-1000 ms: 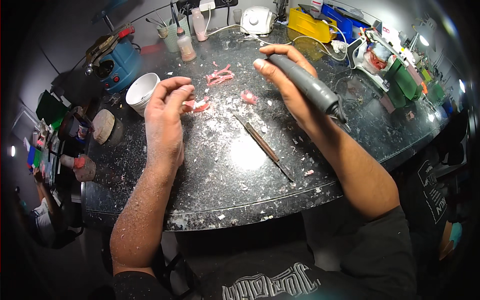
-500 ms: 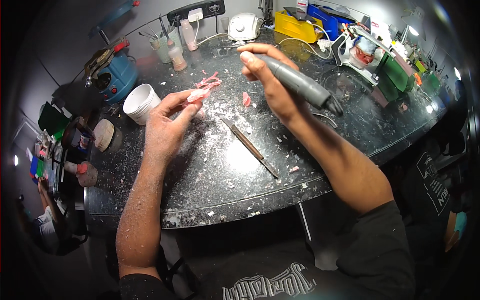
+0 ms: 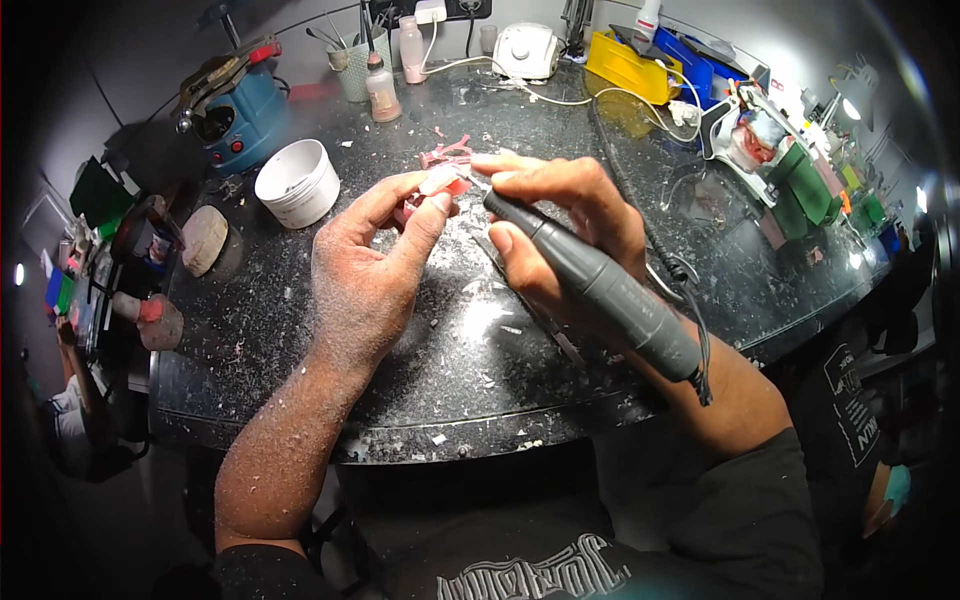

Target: The person uses a rotary tool to carve and shape a small pink plastic piece held in the left hand. The person rotates the piece to access different surfaces and continues carving until the end of the clip.

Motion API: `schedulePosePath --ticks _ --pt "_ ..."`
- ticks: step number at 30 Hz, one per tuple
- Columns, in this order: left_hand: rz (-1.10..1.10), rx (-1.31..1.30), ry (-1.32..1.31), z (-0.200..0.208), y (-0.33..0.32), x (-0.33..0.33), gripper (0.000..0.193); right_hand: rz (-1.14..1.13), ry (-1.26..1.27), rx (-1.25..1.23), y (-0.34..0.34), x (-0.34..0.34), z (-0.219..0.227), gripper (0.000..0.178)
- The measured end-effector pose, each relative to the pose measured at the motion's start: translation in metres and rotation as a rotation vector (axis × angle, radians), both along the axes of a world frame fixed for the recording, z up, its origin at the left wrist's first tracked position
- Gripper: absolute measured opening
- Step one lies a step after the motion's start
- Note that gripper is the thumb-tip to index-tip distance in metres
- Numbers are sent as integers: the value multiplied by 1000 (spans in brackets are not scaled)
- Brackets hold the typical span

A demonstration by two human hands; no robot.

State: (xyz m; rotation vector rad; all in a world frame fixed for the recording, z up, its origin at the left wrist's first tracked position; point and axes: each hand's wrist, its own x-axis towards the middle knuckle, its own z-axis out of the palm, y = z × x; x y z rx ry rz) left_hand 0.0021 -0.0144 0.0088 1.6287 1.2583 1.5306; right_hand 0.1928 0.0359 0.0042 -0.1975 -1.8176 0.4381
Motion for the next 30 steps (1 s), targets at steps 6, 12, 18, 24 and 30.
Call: schedulePosePath --ticks 6,12,18,24,30 --pt "108 94 126 1 -4 2 21 -8 -49 32 -1 -1 -3 34" --pt "49 -44 -10 5 -6 4 20 8 -47 -59 -5 -2 -2 35" --pt "57 -82 -21 3 -7 5 19 13 -79 -9 -3 -1 -4 36" --pt "20 -62 -32 2 -7 5 20 21 -62 -149 -6 0 -6 33" --pt "13 -75 -49 0 -4 7 20 3 -68 -170 -5 -1 -7 33"
